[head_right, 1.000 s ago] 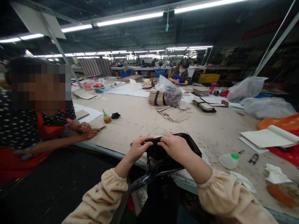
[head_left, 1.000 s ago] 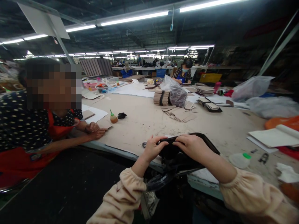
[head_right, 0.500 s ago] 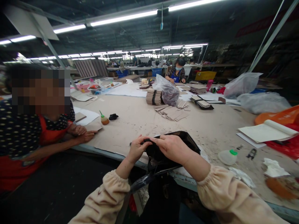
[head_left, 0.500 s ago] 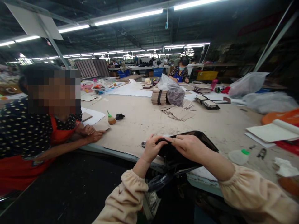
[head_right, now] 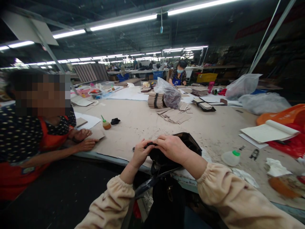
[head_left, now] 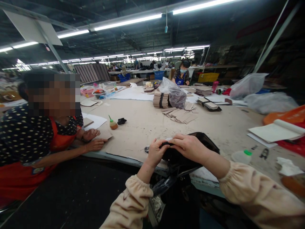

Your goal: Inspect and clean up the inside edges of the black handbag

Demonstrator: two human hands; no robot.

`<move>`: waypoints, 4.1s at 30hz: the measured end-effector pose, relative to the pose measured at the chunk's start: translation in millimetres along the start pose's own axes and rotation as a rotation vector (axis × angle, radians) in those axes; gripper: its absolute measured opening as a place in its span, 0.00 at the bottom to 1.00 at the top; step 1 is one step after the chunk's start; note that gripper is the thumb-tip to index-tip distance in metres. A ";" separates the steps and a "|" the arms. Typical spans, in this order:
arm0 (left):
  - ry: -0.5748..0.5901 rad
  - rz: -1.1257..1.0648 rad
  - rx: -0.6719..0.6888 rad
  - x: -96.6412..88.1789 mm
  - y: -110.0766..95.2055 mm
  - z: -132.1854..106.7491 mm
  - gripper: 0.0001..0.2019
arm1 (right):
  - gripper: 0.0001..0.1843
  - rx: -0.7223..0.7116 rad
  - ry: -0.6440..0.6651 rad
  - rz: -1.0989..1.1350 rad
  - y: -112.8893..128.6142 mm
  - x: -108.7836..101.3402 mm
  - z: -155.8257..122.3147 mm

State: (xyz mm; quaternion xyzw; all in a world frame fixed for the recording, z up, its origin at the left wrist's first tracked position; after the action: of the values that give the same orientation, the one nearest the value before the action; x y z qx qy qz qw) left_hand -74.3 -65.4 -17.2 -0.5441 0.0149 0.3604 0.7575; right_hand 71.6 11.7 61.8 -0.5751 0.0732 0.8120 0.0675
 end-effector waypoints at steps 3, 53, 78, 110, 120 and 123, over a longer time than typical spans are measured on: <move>-0.001 0.005 -0.004 0.9 1.0 0.3 0.07 | 0.14 -0.023 0.013 -0.019 -1.5 0.9 0.9; -0.173 -0.073 0.036 8.5 -13.2 6.2 0.07 | 0.14 0.454 -0.040 -0.170 -29.0 -2.5 -17.2; -0.166 -0.001 0.075 7.3 -15.2 9.7 0.07 | 0.21 0.516 -0.012 -0.267 -26.8 -4.0 -12.7; -0.053 0.140 0.179 7.6 -23.8 14.9 0.09 | 0.15 0.509 0.021 -0.178 -31.1 -7.0 -9.4; 0.025 0.407 0.179 12.7 -33.8 33.2 0.10 | 0.13 0.511 -0.031 -0.161 -35.8 -3.9 -11.5; 0.004 0.416 0.193 14.7 -36.3 30.8 0.11 | 0.17 0.505 -0.045 -0.147 -41.8 -6.9 -20.1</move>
State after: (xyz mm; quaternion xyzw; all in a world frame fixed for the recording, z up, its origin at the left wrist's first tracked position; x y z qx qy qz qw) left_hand -54.4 -37.4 18.7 -0.4550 0.1625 0.5046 0.7155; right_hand 100.6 48.6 60.1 -0.5255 0.2301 0.7735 0.2696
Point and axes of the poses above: each hand's wrist, its own z-axis towards the middle knuckle, its own x-axis out of the palm, y = z × x, the point moved 2 cm from there along z, towards the middle knuckle, and after that the axes turned 2 degrees about x, right-handed, at the moved point
